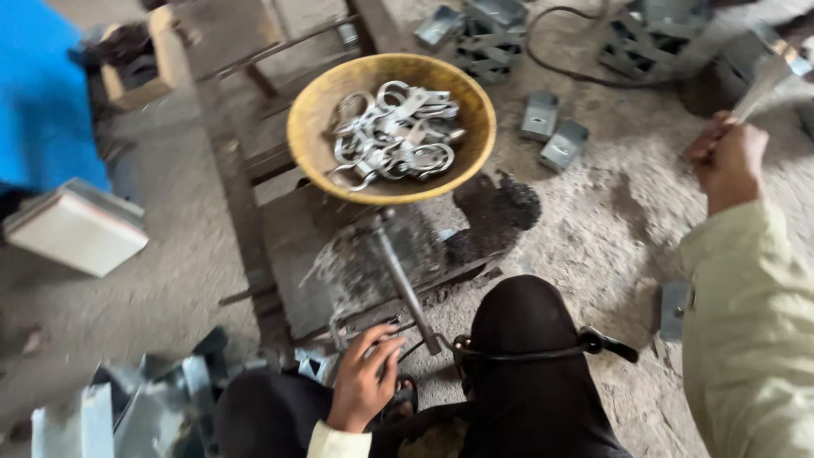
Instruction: The person sits on the floor and welds metal handles onto small rectangular metal boxes using a handheld welding torch. They pick up boxes from a pile, attach handles, weld them in place, and then move the finished units aside.
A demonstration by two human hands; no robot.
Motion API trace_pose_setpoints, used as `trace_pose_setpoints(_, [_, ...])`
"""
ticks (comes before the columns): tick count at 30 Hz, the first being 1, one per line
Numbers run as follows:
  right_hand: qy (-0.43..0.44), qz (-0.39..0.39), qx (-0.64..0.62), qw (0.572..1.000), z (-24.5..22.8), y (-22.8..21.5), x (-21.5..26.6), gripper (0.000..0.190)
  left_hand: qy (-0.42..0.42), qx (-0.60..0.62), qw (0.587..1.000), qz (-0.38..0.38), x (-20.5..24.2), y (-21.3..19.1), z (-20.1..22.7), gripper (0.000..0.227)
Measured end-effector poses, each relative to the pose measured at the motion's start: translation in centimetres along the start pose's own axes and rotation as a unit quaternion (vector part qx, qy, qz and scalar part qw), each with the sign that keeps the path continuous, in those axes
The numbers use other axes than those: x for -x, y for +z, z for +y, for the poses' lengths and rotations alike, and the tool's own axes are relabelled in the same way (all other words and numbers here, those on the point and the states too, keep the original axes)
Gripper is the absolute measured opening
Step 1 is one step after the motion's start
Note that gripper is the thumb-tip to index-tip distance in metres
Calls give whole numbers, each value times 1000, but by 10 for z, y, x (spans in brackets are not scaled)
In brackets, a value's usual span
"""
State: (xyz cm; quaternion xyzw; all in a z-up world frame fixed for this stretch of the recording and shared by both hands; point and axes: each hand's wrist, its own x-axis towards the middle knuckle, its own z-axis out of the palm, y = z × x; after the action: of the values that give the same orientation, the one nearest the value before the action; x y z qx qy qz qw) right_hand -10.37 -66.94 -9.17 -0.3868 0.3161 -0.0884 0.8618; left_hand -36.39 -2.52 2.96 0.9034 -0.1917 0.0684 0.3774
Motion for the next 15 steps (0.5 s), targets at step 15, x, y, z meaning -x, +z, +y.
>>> trace_pose_setpoints(15, [112,-311,190,924,138,302,263,8,8,46,993,105,11,-17,-23,17])
